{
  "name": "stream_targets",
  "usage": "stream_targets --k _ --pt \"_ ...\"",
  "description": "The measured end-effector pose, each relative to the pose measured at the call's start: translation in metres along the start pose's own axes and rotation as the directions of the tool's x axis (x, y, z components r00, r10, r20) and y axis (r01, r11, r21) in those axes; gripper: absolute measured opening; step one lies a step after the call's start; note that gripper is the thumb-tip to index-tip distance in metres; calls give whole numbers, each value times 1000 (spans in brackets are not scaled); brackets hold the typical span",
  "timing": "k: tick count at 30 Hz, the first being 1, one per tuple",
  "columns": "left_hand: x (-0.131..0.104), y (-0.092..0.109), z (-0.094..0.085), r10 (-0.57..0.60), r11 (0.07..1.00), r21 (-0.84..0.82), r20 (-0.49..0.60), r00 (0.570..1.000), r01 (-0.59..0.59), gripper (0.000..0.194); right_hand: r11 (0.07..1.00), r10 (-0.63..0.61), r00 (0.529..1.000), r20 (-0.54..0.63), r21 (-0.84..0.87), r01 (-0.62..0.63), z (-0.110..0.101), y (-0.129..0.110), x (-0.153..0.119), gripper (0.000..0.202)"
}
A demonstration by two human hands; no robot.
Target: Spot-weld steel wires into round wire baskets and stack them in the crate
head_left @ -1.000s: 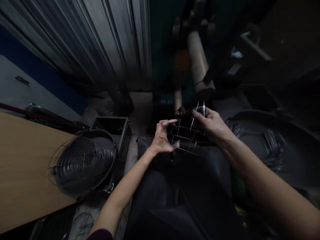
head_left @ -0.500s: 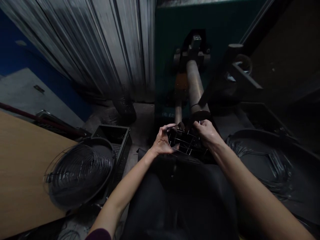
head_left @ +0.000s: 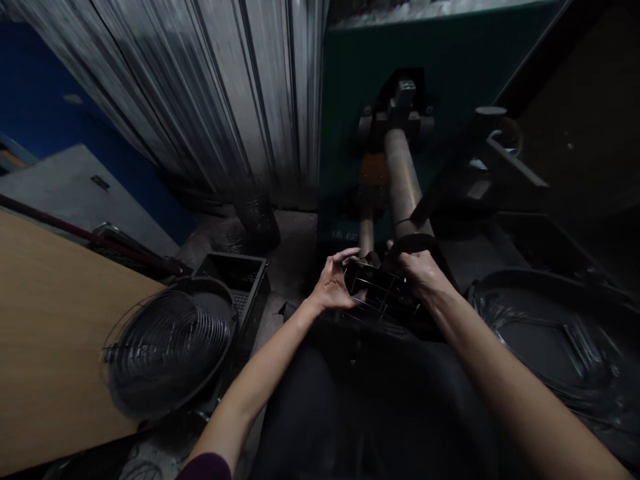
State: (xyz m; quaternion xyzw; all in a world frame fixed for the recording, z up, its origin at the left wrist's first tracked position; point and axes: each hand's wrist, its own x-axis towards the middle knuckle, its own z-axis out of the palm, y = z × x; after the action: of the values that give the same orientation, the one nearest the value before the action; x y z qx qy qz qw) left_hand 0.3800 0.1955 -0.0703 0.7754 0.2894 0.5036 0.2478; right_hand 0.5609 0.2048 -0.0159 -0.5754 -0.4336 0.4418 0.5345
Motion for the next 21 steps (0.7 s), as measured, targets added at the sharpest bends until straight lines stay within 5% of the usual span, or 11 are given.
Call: stream_targets --k 4,8,13,21 --pt "1 1 0 -31 999 -43 17 999 31 88 999 31 997 -68 28 -29 3 1 1 32" --pt "2 0 -2 -14 998 -56 9 1000 14 88 969 149 964 -218 229 -98 2 -8 -3 23" --pt "-4 -3 -7 1 998 -70 -29 1000 -3 85 934 226 974 -25 291 -209 -4 -12 -11 32" --pt "-6 -5 -15 -68 997 -41 -57 996 65 61 959 175 984 -26 231 -164 8 -14 -11 39"
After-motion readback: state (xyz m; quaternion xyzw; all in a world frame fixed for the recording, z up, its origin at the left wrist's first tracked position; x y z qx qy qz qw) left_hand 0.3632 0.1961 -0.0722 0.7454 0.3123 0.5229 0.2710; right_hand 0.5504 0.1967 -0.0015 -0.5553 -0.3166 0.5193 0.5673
